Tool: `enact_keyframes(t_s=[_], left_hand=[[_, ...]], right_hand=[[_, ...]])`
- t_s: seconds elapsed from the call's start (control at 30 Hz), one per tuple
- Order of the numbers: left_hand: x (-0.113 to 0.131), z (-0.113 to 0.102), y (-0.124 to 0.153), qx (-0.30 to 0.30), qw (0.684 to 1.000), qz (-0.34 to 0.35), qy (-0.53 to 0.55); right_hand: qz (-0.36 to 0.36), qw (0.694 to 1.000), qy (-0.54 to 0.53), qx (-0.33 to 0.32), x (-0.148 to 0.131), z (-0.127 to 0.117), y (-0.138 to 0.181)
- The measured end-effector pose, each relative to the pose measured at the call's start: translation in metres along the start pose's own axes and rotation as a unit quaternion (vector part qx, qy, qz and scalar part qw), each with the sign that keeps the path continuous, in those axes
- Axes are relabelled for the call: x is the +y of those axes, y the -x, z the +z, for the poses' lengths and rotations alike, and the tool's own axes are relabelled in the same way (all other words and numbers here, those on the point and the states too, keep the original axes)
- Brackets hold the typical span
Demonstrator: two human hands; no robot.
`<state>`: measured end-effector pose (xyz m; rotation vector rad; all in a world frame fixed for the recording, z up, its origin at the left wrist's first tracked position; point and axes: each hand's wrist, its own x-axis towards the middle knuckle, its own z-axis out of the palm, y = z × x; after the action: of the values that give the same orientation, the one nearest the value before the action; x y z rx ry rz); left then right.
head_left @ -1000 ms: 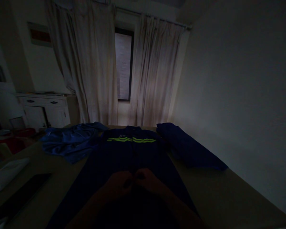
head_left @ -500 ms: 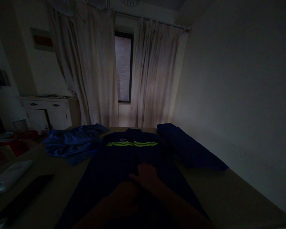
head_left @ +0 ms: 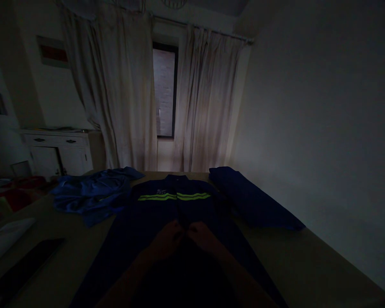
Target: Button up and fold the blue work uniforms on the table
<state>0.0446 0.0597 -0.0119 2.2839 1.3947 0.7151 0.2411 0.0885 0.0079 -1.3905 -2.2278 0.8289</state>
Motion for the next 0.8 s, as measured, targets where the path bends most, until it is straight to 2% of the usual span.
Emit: enact_keyframes(t_s=[0.1, 0.2, 0.37, 0.47, 0.6, 0.8], left_hand=[[-0.010, -0.002, 0.009, -0.021, 0.997, 0.024, 0.069], [-0.015, -0.005, 0.009, -0.024, 0.995, -0.002, 0.099], [-0.009, -0.008, 0.007, -0.031, 0.991, -0.033, 0.123], [-0.004, -0.014, 0.010, -0.056, 0.985, -0.034, 0.162], [-0.003, -0.018, 0.012, -0.058, 0.989, -0.020, 0.136], [-0.004, -0.014, 0.011, -0.045, 0.998, 0.021, 0.034]], right_hand=[[-0.024, 1.000, 0.007, 0.006, -0.003, 0.001, 0.003], [-0.041, 0.999, 0.016, -0.006, -0.003, 0.001, 0.005], [-0.045, 0.998, 0.017, -0.036, 0.001, 0.000, 0.004], [-0.051, 0.997, 0.005, -0.050, -0.001, 0.000, 0.006], [-0.045, 0.999, 0.010, -0.003, -0.009, 0.002, 0.009], [-0.031, 0.998, 0.049, 0.024, -0.012, 0.006, 0.011]])
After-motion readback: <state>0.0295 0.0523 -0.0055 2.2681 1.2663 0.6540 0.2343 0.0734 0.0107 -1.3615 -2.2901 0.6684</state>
